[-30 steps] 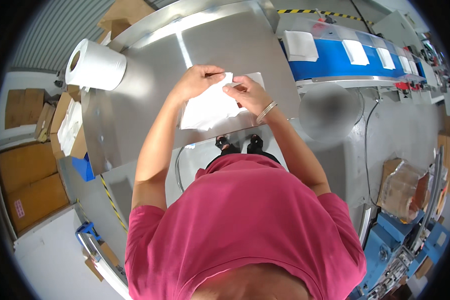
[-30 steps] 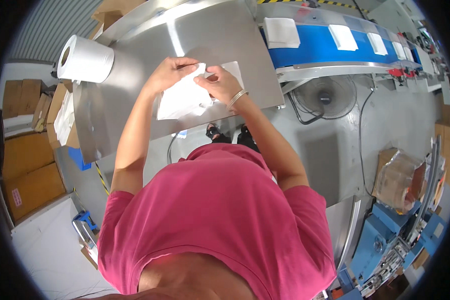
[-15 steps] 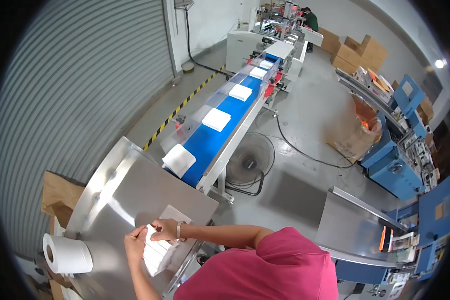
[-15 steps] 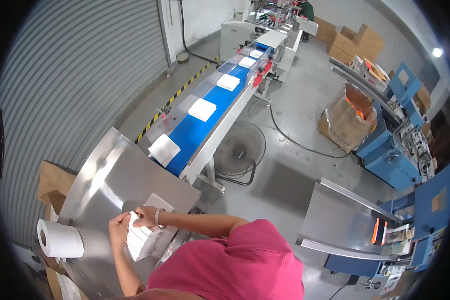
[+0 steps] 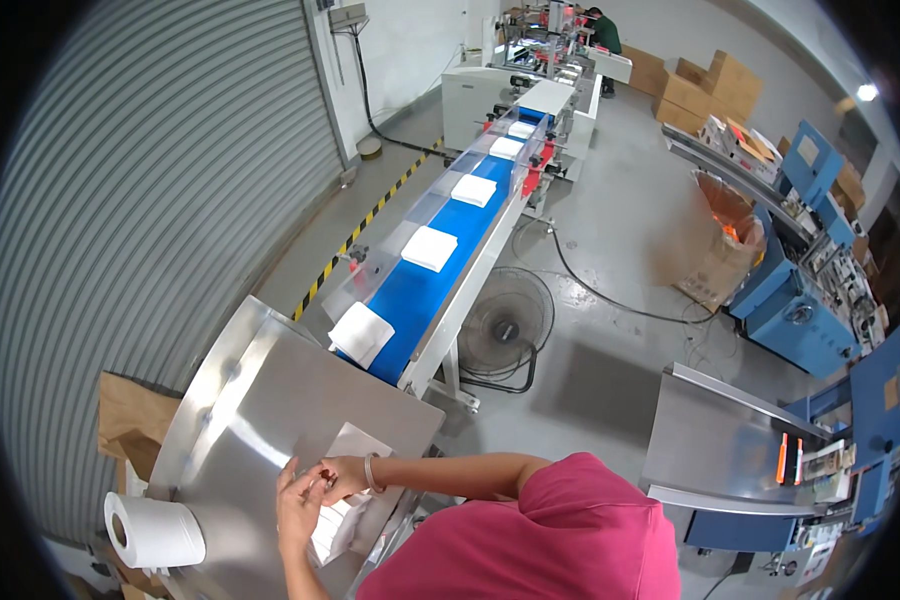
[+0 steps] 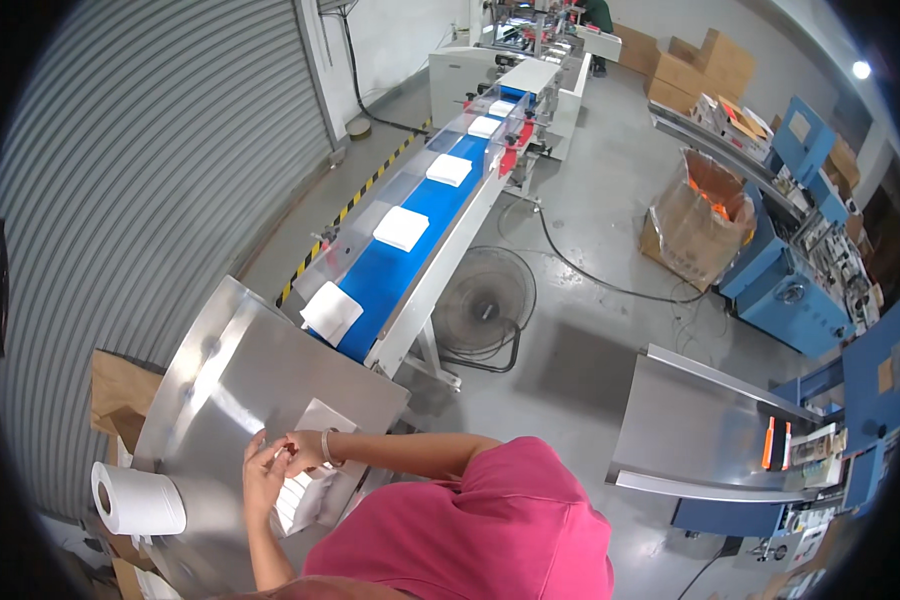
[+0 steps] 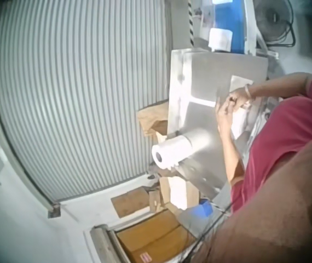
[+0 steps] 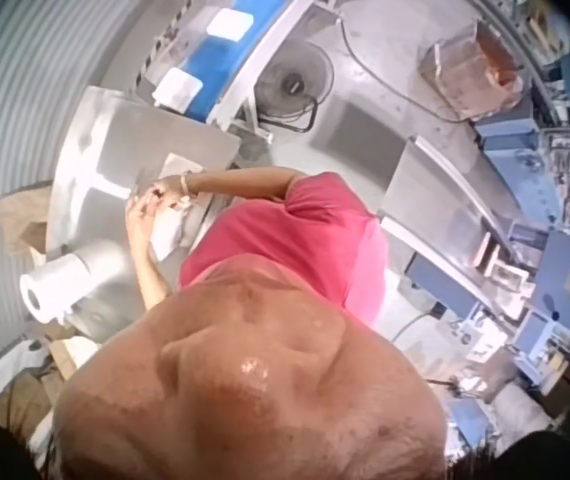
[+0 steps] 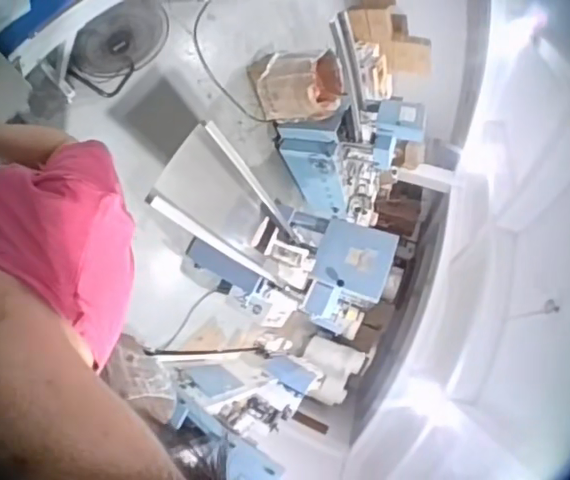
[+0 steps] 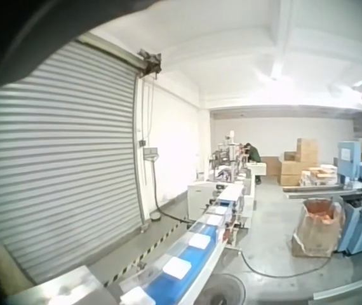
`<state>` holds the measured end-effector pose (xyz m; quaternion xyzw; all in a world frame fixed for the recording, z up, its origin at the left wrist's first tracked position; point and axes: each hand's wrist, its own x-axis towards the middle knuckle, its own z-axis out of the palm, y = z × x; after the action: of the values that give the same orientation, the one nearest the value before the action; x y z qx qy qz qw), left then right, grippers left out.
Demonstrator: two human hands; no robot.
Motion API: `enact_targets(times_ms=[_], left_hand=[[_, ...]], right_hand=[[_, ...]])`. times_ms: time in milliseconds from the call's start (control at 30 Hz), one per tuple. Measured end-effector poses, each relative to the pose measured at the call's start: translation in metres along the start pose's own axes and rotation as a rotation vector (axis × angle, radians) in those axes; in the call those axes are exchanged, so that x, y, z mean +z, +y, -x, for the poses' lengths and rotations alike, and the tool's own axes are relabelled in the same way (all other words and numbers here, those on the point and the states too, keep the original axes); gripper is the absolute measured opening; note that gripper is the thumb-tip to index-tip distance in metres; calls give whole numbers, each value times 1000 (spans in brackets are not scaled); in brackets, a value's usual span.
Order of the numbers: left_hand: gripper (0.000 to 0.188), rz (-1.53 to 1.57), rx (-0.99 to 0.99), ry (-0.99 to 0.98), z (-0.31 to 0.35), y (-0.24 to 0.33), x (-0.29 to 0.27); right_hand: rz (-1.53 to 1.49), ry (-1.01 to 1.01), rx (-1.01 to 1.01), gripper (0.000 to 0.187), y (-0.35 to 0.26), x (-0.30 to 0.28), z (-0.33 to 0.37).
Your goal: The recorder is placing stacks of folded paper napkins onto a moving conveyor belt and organizing materials in a factory setting.
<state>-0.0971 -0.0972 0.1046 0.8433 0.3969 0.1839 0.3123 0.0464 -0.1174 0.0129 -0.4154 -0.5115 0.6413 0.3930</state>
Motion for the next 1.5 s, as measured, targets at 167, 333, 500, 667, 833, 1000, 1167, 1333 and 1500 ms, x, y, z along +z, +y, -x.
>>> enact_targets(times_ms=[167,333,500,667,833,1000,1167,1333,1500], left_hand=[[19,-33,47,-31,3,-30,5],[20,-9,-76,-58,3,-6,-3],[21,-24,-97,-94,1,-8,-2],[21,-57,3,-35,2,-16,2],[22,-142,90,-22,2,-19,3],[25,-244,115,-40,3,-2,-3],[29,-263,67,-62,6,3,-1],[31,-279,70,-64,6,4,-1],[33,-300,73,-65,8,3,-3]], right_hand=[[56,13,-17,45,7,-7,3],[714,467,38,27,21,-20,9],[898,398,-32,33,38,-12,5],[1070,302,-6,39,27,1,6],[1207,287,1,39,31,6,0],[1166,257,-9,42,13,-1,9],[1084,250,56,43,16,-6,7],[1013,253,71,44,8,-10,8],[940,265,77,41,-11,-17,17]])
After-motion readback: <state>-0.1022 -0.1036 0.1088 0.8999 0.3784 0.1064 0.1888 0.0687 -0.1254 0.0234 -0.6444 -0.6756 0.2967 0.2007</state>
